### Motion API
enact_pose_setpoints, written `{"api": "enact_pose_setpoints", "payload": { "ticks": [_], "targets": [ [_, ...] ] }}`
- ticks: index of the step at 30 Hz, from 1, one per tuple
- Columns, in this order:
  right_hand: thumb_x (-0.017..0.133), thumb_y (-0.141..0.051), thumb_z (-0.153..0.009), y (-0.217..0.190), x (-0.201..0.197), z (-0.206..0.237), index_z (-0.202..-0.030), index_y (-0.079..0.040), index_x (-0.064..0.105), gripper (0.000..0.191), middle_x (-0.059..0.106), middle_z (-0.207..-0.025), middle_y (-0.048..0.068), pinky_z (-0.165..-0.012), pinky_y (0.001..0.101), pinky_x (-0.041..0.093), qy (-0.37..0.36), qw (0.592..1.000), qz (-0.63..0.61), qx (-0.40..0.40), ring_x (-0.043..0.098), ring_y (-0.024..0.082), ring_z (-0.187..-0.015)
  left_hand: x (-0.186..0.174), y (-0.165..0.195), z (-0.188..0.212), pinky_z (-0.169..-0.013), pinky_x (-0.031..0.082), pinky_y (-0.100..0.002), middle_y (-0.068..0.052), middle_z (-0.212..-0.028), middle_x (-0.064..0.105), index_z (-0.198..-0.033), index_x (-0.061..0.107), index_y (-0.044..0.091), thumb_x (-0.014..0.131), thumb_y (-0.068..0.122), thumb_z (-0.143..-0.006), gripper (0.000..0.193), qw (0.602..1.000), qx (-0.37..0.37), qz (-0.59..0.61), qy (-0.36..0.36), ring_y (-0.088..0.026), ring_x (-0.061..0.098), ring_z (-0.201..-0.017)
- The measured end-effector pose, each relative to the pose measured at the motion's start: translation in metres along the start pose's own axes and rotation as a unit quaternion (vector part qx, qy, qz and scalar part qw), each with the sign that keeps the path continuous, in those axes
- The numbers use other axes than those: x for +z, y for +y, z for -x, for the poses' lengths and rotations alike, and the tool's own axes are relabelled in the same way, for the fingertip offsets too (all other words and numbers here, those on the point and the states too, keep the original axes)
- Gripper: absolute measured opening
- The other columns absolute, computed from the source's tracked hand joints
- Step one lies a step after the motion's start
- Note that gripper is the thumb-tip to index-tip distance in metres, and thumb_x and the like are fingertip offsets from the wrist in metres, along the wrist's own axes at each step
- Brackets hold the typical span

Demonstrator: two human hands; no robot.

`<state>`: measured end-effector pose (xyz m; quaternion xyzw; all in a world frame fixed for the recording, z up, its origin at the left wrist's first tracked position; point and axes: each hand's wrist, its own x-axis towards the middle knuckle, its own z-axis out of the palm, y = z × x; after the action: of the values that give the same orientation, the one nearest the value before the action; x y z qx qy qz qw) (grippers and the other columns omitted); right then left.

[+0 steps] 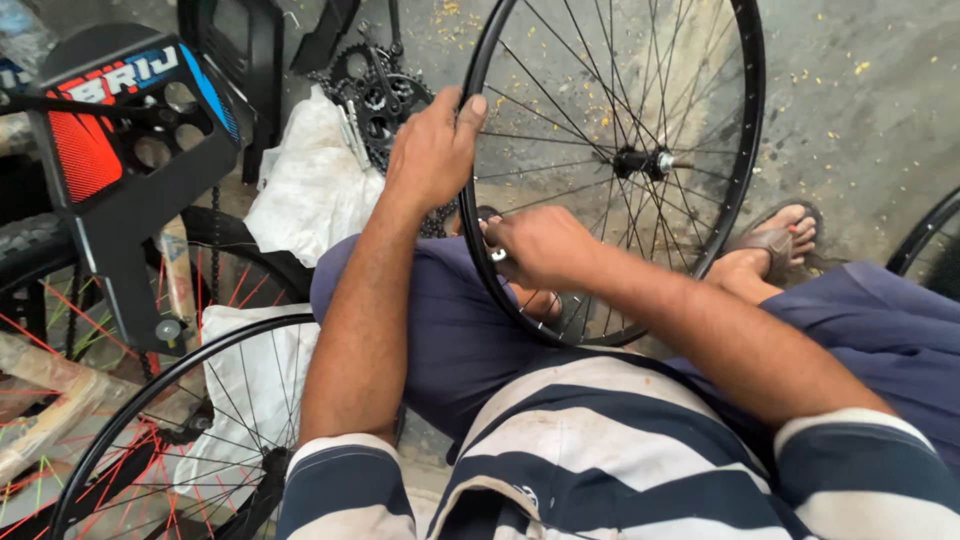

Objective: The person sits on the ground with a bicycle wheel resting across their lap and uses a small spoke wrench to turn spoke nipples around the rim, rotating the wheel to reach different spokes. They lift and reposition the wheel partway through and continue tightening spokes.

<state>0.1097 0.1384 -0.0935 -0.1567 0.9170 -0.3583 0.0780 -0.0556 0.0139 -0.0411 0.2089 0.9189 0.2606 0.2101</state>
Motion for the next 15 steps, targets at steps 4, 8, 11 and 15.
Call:
{"api": "enact_pose_setpoints", "payload": {
  "ticks": [4,8,11,15],
  "targets": [
    [0.071,-0.025,-0.092,0.003,0.019,-0.002,-0.118,-0.003,0.065,0.035,0.071,-0.079,0.015,-0.064,0.0496,0.052,-0.050,0.993,0.106,0.024,0.069,0.035,-0.074,-0.001,0.000,-0.001,-0.080,0.048,-0.058,-0.027,-0.092,0.071,-0.110,0.063,0.006,0.048,0.047,-0.105,0.044,1.000,0.021,-0.016,0.011,-0.051,0.065,-0.095],
    [0.076,-0.018,-0.082,-0.004,0.019,0.000,-0.120,-0.004,0.068,0.041,0.070,-0.078,0.014,-0.066,0.0481,0.052,0.052,0.992,0.110,0.030,0.069,0.034,-0.074,0.007,-0.008,-0.002,-0.081,0.048,-0.059,-0.027,-0.094,0.071,-0.108,0.061,0.003,0.048,0.048,-0.105,0.046,1.000,0.015,-0.020,0.008,-0.051,0.064,-0.096],
    [0.080,-0.020,-0.078,0.008,-0.003,-0.009,-0.118,-0.002,0.066,0.047,0.070,-0.089,0.016,-0.070,0.0496,0.053,-0.032,0.984,-0.164,-0.058,0.069,0.033,-0.081,0.010,-0.017,-0.001,-0.082,0.050,-0.056,-0.027,-0.097,0.071,-0.114,0.063,0.005,0.049,0.046,-0.105,0.044,0.997,0.070,0.017,0.036,-0.050,0.065,-0.098],
    [0.079,-0.023,-0.077,0.012,-0.011,-0.015,-0.114,-0.010,0.067,0.041,0.071,-0.080,0.011,-0.069,0.0451,0.052,-0.193,0.947,-0.235,0.102,0.070,0.030,-0.074,0.011,-0.020,0.000,-0.084,0.050,-0.057,-0.028,-0.099,0.071,-0.119,0.062,0.005,0.050,0.045,-0.106,0.044,0.999,0.044,0.000,0.015,-0.051,0.064,-0.101]
  ]
}}
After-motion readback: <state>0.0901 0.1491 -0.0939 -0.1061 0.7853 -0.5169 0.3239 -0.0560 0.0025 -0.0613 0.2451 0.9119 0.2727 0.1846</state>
